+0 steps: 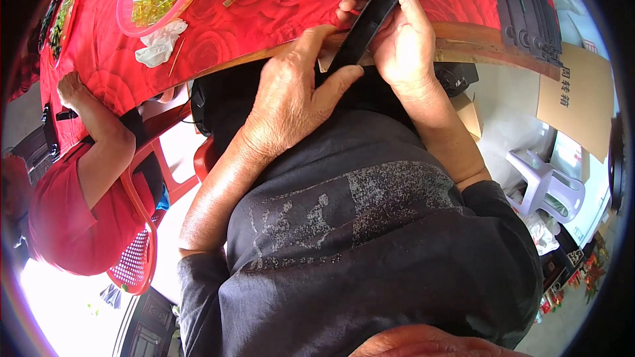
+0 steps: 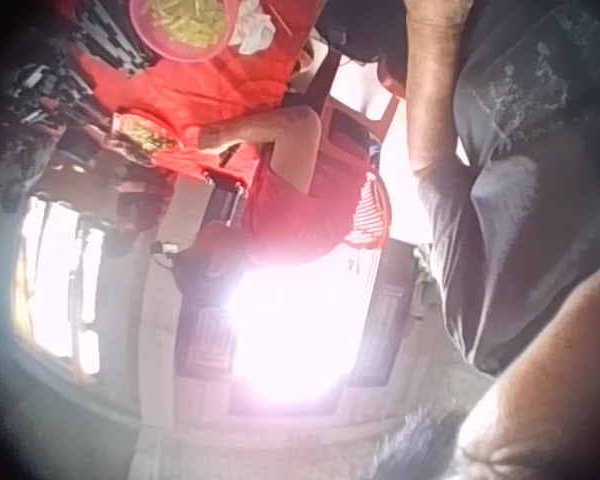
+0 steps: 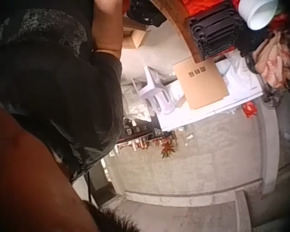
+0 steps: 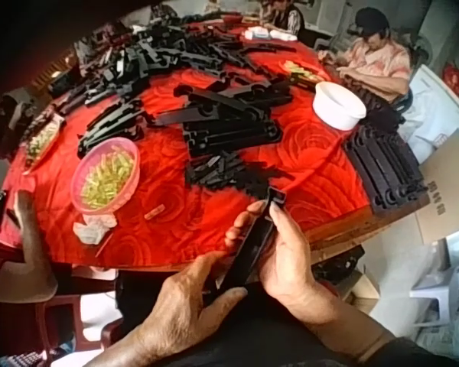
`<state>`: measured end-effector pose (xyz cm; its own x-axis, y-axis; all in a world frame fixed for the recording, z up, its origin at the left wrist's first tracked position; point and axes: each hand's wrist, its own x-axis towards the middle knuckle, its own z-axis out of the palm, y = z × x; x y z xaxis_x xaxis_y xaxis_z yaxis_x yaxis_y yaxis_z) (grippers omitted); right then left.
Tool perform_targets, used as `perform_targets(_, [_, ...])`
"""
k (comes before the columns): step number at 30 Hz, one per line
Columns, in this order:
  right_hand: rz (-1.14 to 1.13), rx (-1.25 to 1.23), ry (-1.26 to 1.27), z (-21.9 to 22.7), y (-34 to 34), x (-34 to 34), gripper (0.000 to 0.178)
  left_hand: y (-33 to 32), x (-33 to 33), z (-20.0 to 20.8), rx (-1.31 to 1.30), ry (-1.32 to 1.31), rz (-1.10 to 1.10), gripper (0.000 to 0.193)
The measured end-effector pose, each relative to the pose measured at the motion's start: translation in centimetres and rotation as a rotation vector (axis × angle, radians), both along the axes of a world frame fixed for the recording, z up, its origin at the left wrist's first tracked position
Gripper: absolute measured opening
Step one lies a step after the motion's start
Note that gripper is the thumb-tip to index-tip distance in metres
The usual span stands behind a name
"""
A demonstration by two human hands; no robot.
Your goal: The person assembles bubble levels by taking small vials from a bowl and pressing them into slots inside black plastic frames by hand.
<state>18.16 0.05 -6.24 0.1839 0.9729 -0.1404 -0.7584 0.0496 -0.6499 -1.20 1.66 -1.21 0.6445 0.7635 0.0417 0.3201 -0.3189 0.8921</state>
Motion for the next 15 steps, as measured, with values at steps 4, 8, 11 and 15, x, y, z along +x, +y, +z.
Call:
perform_targets(4, [-0.012,-0.018,0.009,0.2,-0.4,-0.3,0.044,-0.8,0.0,0.1,-0.103,0.124,-0.094,0.056])
perform_targets(8, [0.04,0.093,-0.011,2.3,-0.6,-2.1,0.049,0.1,0.4,-0.3,0.113,-0.057,-0.058,0.06])
perform_targets(11, [-0.039,-0.015,-0.49,3.2,-0.9,-4.1,0.046,0.3,0.5,1.1,0.002,0.055,-0.008,0.063])
perform_targets(15, [-0.072,-0.094,-0.469,3.2,-1.0,-4.1,0.039,0.6,0.1,0.5,-0.019,0.094,0.022,0.063])
